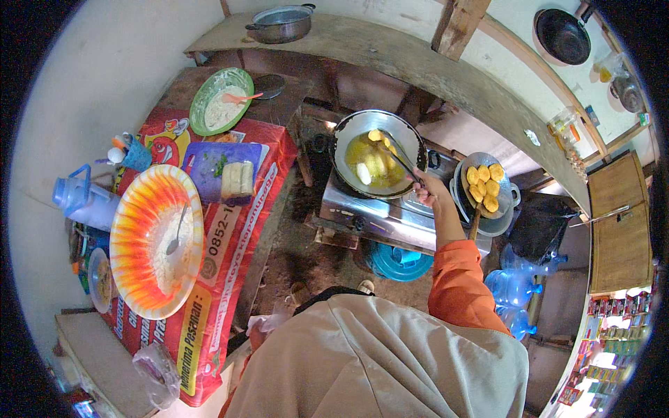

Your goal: The person mixes flour in a bowl by hand, fills small pieces of dough with a dark filling, and fries the prepared dough balls in a pan of oil on a portable stove.

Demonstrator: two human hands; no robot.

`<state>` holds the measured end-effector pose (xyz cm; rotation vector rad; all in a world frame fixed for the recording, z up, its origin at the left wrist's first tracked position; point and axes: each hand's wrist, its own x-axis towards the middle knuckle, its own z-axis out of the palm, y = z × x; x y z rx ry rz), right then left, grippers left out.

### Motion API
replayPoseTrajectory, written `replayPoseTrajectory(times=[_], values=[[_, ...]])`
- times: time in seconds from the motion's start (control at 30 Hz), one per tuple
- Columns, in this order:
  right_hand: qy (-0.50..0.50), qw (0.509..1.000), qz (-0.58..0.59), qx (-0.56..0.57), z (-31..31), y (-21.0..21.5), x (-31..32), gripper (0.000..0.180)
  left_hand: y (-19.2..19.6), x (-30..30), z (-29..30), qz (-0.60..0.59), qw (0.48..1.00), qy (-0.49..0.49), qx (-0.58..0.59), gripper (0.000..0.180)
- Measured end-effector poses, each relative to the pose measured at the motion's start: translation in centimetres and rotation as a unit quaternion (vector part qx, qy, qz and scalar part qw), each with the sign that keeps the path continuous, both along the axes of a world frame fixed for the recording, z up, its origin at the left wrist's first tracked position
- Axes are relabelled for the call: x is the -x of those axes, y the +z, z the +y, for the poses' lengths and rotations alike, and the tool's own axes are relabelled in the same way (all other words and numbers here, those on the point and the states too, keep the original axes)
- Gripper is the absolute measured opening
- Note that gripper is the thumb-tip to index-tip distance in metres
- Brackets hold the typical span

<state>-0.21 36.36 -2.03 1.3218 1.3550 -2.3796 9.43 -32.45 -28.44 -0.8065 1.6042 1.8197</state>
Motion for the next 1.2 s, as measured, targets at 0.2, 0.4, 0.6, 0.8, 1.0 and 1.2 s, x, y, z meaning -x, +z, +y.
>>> replayPoseTrajectory(times=[0.2,0.4,0.6,0.8,1.0,1.2], values=[[-0.05,0.988,0.094,0.112,1.5,-0.2,-2.7,0.039,0.0,0.4,0.7,-0.038,0.996,0.042,-0.061,0.038],[-0.111,0.98,0.092,0.135,1.2,-1.3,-5.5,0.04,-0.2,0.9,1.2,-0.062,0.99,0.074,-0.102,0.039],[-0.13,0.977,0.088,0.145,1.2,-0.5,-7.6,0.038,-0.8,2.2,2.8,-0.039,0.988,0.082,-0.128,0.036],[-0.076,0.997,0.025,-0.002,0.8,0.5,-7.1,0.035,-3.4,1.7,-0.4,0.369,0.79,-0.339,0.354,0.045],[0.121,0.802,-0.152,-0.565,-0.8,3.3,-8.6,0.044,-1.1,2.2,0.3,0.443,0.731,-0.404,0.325,0.058],[0.2,0.705,-0.244,-0.635,-3.9,4.7,-6.1,0.038,-0.9,-0.1,0.8,0.36,0.782,-0.322,0.394,0.055]])
